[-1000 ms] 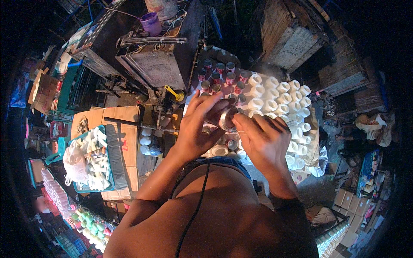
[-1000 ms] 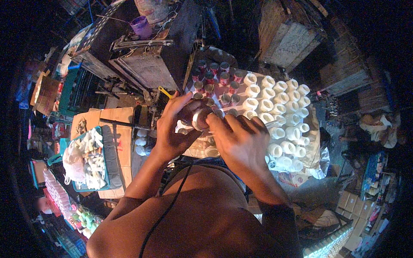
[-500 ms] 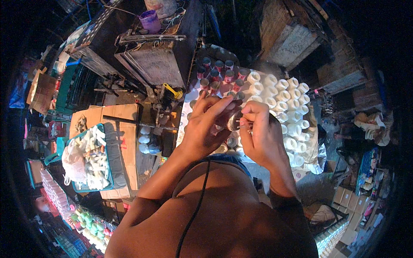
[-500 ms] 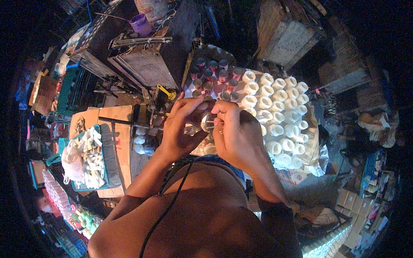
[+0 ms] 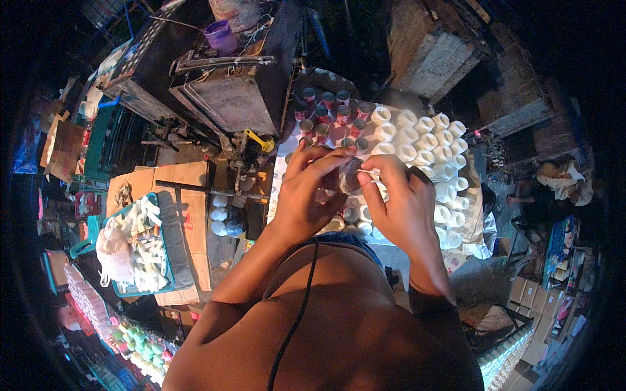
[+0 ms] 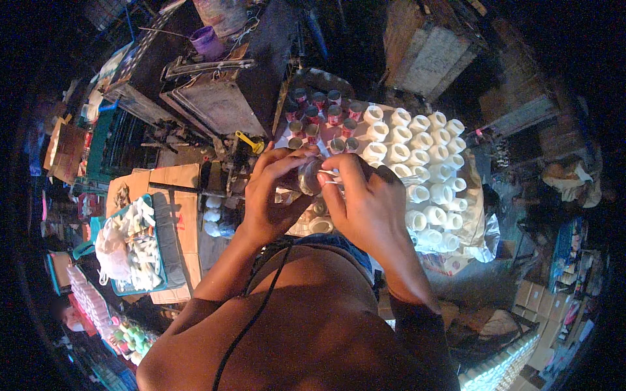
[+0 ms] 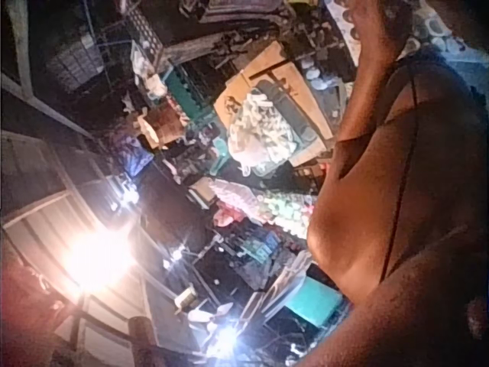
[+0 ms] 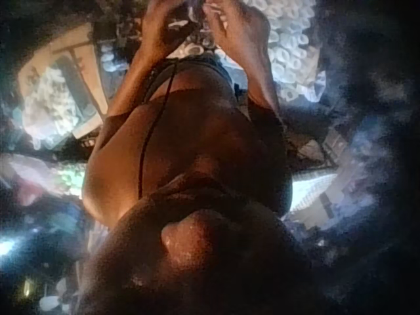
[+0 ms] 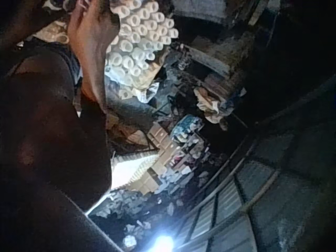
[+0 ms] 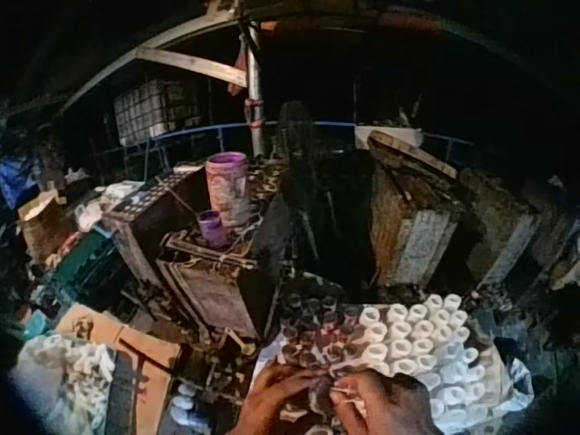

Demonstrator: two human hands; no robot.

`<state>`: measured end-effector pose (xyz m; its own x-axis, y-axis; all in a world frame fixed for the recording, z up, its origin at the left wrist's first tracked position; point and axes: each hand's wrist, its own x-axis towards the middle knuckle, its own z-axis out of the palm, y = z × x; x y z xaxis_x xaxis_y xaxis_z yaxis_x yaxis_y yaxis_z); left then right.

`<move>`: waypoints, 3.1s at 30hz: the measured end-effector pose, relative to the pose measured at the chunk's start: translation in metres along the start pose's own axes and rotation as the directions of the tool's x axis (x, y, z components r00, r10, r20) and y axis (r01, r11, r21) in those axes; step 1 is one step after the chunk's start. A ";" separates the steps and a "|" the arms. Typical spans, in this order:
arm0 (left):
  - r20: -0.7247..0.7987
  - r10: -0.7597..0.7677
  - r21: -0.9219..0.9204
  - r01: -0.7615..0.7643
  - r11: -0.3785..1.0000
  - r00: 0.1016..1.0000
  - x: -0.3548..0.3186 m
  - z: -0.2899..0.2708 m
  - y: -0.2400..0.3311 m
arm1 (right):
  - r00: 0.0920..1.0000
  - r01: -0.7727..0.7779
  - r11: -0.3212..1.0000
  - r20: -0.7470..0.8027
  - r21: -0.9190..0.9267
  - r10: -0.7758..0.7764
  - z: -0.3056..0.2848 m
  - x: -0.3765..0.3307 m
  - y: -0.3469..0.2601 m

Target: The person repeatedly picks up small white cylindrical containers, inserts a wick into each, and places them on a table alongside other similar containers. The process is performed one at a time in a repetitive sequence.

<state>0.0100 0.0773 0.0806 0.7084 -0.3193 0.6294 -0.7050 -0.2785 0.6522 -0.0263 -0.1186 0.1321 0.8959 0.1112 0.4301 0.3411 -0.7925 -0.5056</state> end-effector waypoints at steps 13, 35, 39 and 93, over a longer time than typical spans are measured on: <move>-0.022 0.025 -0.018 -0.025 1.000 0.999 0.000 0.002 0.001 | 0.995 0.089 0.996 0.042 0.033 -0.090 -0.002 -0.007 0.006; 0.045 0.166 0.056 -0.168 0.984 0.985 0.004 0.008 -0.007 | 0.991 0.005 0.993 0.135 0.117 -0.021 -0.010 0.002 0.001; 0.035 0.105 0.033 -0.107 0.994 0.994 0.006 0.009 -0.001 | 0.999 0.047 0.998 0.016 0.051 -0.048 -0.008 -0.001 0.002; 0.471 -0.687 -0.872 0.410 -0.267 0.553 -0.002 0.013 -0.050 | 0.918 0.377 0.903 0.213 -0.208 -0.334 0.025 0.004 0.009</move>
<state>0.0436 0.0802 0.0412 0.8610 -0.4116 -0.2987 0.5075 0.7334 0.4522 -0.0130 -0.1105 0.1106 0.7694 0.4947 0.4041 0.5863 -0.7981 -0.1391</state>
